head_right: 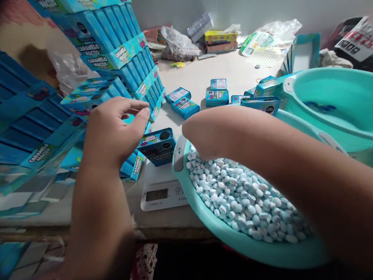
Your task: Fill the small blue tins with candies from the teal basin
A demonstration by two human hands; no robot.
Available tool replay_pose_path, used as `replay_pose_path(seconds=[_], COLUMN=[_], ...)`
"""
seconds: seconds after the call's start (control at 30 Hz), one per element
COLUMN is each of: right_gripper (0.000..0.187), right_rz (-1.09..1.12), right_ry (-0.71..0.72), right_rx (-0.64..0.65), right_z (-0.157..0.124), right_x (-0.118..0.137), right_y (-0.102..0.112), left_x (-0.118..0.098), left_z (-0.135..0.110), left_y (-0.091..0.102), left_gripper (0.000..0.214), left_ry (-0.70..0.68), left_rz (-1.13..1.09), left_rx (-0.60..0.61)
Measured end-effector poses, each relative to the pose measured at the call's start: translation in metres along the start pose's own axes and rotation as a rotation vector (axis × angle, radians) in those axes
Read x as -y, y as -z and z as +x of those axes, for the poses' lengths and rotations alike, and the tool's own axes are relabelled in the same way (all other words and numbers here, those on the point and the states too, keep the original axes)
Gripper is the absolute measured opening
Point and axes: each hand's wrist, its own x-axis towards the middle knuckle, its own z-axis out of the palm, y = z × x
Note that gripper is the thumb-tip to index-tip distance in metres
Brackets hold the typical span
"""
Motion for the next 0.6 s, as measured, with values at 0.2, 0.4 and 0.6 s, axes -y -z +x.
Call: replay_pose_path(seconds=[0.2, 0.4, 0.6], right_gripper=[0.012, 0.019, 0.034], right_rz=[-0.11, 0.121, 0.018], right_ry=[0.107, 0.258, 0.162], right_rx=[-0.033, -0.195, -0.142], right_z=[0.006, 0.021, 0.016], right_x=[0.009, 0.025, 0.004], right_y=[0.029, 0.024, 0.022], left_x=[-0.003, -0.004, -0.002], left_z=[0.0, 0.0, 0.0], left_y=[0.003, 0.003, 0.002], left_gripper=[0.021, 0.022, 0.024], left_ry=[0.013, -0.003, 0.028], left_rz=[-0.008, -0.004, -0.004], left_rx=[-0.032, -0.051, -0.109])
